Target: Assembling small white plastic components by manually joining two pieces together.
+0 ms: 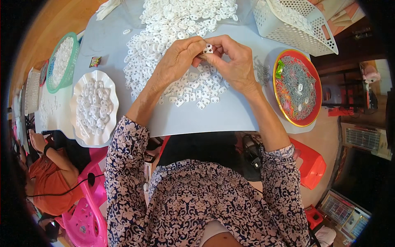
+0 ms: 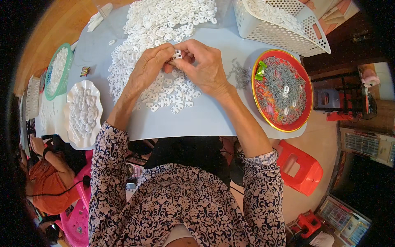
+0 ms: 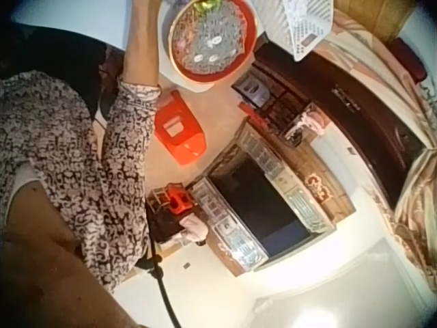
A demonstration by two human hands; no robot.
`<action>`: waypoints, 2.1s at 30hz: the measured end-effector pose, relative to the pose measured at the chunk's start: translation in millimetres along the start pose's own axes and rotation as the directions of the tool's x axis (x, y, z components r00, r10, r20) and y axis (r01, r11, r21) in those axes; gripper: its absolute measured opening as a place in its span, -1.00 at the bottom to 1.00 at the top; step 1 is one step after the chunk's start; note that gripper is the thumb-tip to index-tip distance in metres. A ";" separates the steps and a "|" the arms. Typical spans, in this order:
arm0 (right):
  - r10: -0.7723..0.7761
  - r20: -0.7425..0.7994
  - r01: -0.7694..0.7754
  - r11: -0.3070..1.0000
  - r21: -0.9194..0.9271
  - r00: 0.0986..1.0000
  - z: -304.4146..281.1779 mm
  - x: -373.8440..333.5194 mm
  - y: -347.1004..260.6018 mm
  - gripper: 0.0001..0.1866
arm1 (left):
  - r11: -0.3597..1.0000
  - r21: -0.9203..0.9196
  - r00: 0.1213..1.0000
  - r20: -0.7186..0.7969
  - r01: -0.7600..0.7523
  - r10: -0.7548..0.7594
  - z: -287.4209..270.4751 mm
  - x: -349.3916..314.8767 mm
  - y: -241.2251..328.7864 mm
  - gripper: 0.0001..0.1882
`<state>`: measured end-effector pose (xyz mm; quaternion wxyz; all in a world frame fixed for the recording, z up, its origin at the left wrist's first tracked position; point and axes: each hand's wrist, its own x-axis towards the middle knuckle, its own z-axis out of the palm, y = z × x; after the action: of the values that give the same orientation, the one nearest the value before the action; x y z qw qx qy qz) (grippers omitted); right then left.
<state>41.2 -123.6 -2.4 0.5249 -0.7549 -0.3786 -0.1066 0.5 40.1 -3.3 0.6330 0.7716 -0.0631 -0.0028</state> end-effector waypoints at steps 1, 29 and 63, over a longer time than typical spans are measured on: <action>0.002 0.000 -0.002 1.000 -0.008 1.000 -0.8 0.1 -0.6 -0.73 | 1.000 -0.006 1.000 -0.003 -0.017 0.017 0.4 -0.2 0.1 -0.64; 0.261 0.033 -0.248 0.862 0.441 0.965 0.7 -1.1 2.6 -0.70 | 0.986 0.056 0.965 -0.208 -0.154 0.162 15.0 -3.4 3.9 -0.67; -0.038 0.066 0.042 0.997 -0.065 0.997 -9.0 0.7 -6.1 -0.78 | 0.997 0.024 0.997 -0.027 -0.068 0.069 9.3 -6.7 3.4 -0.68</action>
<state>39.6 -130.1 6.2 0.4847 -0.7672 -0.4067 -0.1051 -7.3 31.0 -2.3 0.6247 0.7761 -0.0806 0.0303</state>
